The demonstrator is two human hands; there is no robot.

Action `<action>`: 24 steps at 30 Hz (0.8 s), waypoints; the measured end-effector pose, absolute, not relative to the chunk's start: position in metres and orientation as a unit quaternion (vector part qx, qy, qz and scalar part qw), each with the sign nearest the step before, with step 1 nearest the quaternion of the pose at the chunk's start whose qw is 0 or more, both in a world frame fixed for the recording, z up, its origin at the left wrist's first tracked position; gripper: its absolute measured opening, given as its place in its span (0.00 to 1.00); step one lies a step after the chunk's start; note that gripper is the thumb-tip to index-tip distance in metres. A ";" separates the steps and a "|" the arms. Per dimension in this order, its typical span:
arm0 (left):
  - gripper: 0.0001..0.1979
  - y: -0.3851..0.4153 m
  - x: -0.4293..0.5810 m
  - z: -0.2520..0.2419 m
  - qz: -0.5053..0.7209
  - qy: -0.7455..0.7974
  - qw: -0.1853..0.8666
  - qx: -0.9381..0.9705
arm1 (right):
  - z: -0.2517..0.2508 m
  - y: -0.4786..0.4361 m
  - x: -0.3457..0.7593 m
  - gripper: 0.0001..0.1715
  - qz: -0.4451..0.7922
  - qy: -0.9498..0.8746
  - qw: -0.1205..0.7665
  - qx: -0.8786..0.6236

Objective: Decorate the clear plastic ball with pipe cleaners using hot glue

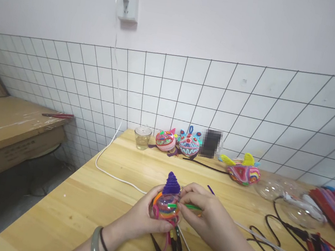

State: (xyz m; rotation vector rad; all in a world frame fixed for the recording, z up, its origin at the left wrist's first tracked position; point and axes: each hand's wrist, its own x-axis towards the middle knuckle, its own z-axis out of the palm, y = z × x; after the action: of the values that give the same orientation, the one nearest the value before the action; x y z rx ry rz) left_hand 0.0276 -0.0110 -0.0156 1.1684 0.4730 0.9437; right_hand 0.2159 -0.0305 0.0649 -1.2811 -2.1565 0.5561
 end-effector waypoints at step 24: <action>0.24 -0.008 0.025 -0.007 0.472 0.257 0.685 0.492 | 0.063 -0.032 0.212 0.10 0.179 -0.826 0.273 -0.459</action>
State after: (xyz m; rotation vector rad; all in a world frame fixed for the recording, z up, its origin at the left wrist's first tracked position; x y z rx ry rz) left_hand 0.0253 -0.0080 -0.0072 1.1020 0.5767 1.0573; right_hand 0.2120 -0.0317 0.0631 -1.2345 -2.2230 0.4815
